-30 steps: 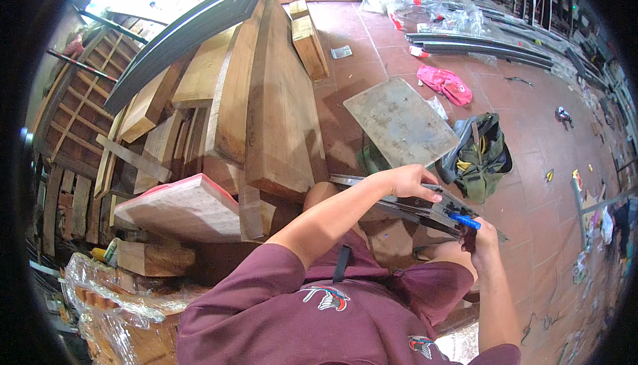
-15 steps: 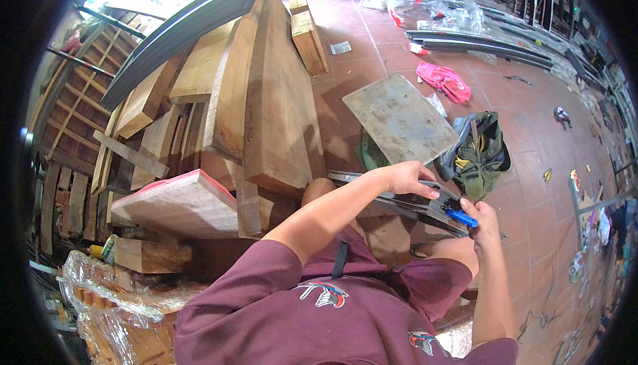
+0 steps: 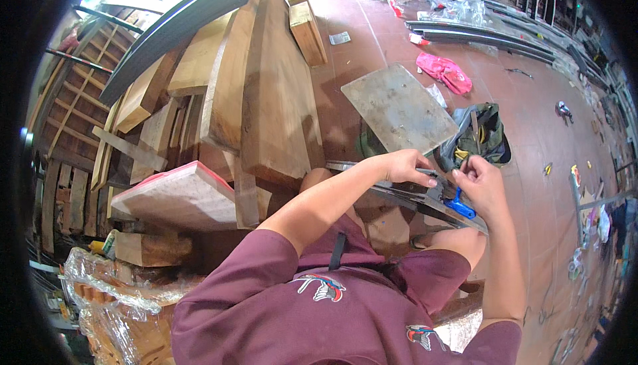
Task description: The person sits on the floor and uses a blue-handled screwdriver to tighten screws on several long metal frame pieces. They repeatedly pick up, align, and fasten the pieces while seated, handling them one at a time.
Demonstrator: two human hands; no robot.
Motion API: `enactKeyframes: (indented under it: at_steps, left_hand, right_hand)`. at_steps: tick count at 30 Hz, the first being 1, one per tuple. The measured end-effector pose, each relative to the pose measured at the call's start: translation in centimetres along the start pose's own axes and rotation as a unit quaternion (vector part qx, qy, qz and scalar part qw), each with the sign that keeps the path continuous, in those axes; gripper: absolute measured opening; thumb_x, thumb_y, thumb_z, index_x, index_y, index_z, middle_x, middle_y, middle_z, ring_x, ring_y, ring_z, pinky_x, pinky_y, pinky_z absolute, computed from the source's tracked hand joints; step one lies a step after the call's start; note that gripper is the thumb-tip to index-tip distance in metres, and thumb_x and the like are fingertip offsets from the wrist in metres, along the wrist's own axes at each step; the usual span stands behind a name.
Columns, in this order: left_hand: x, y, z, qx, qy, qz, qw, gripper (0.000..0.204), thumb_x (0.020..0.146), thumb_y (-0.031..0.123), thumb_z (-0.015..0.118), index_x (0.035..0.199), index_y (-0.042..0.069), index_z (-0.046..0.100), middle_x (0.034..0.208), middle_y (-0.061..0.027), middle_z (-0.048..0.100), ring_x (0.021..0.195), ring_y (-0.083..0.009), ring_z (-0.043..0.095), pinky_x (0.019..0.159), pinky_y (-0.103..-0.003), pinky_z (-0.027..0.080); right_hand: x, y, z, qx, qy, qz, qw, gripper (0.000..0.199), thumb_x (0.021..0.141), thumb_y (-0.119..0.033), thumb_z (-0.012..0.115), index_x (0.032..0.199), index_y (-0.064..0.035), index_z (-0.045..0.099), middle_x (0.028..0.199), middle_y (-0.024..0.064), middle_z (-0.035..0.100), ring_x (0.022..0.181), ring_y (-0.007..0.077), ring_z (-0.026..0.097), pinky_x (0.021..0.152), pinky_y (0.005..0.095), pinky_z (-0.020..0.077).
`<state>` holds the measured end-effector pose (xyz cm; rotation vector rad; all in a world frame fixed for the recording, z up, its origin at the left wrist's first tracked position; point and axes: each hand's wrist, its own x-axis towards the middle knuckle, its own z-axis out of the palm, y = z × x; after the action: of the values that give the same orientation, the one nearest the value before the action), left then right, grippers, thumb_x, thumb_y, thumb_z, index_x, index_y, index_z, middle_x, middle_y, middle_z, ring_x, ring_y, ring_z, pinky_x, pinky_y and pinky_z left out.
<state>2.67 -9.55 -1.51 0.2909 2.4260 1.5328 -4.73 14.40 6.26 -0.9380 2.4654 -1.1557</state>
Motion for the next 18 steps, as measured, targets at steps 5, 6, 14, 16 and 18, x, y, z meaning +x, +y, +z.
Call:
enactKeyframes:
  at_steps: [5, 6, 14, 16, 18]
  left_hand:
    - [0.4, -0.4, -0.7, 0.008, 0.007, -0.008, 1.0, 0.059, 0.081, 0.056, 0.075, 0.108, 0.004, 0.076, 0.087, -0.0114, 0.074, 0.081, -0.0211, 0.065, 0.078, -0.038, 0.051]
    - [0.4, -0.8, -0.7, -0.011, 0.009, -0.014, 1.0, 0.059, 0.081, 0.056, 0.076, 0.109, 0.004, 0.076, 0.087, -0.0107, 0.074, 0.081, -0.0206, 0.065, 0.078, -0.037, 0.051]
    - [1.8, -0.9, -1.1, -0.016, 0.023, -0.077, 0.997, 0.075, 0.078, 0.06, 0.079, 0.124, 0.001, 0.071, 0.114, -0.0112, 0.074, 0.105, -0.0216, 0.065, 0.098, -0.039, 0.05]
    - [1.7, -0.5, -1.7, -0.031, 0.017, -0.094, 0.995, 0.076, 0.079, 0.054, 0.081, 0.126, -0.004, 0.068, 0.117, -0.0127, 0.072, 0.105, -0.02, 0.064, 0.099, -0.038, 0.05]
    - [0.6, -0.4, -2.2, -0.126, 0.015, -0.083, 0.989, 0.067, 0.083, 0.05, 0.078, 0.12, -0.005, 0.071, 0.114, -0.0097, 0.072, 0.101, -0.0178, 0.064, 0.097, -0.037, 0.05]
  right_hand:
    - [-2.3, -6.4, 2.1, -0.129, 0.013, -0.193, 0.973, 0.026, 0.086, -0.025, 0.076, 0.077, -0.005, 0.062, 0.067, 0.0121, 0.057, 0.063, 0.0295, 0.061, 0.056, 0.0407, 0.045]
    - [-3.2, -7.1, 2.6, -0.161, 0.012, -0.242, 0.957, 0.025, 0.086, -0.025, 0.076, 0.076, -0.0061, 0.062, 0.067, 0.0112, 0.057, 0.064, 0.0307, 0.061, 0.056, 0.0415, 0.0458]
    - [-9.3, -3.4, 2.8, -0.198, -0.108, -0.241, 0.944, 0.02, 0.076, -0.029, 0.077, 0.086, -0.013, 0.069, 0.07, 0.0077, 0.062, 0.07, 0.0304, 0.066, 0.058, 0.0445, 0.0492]
    - [-10.9, 0.0, 2.4, -0.203, -0.129, -0.21, 0.948, 0.027, 0.075, -0.032, 0.074, 0.097, -0.0151, 0.074, 0.074, 0.0086, 0.067, 0.071, 0.0308, 0.067, 0.06, 0.0456, 0.0505]
    - [-11.1, 2.8, 1.3, -0.206, -0.151, -0.201, 0.946, 0.035, 0.077, -0.031, 0.07, 0.109, -0.0191, 0.077, 0.079, 0.01, 0.071, 0.071, 0.0322, 0.068, 0.061, 0.0465, 0.0519]
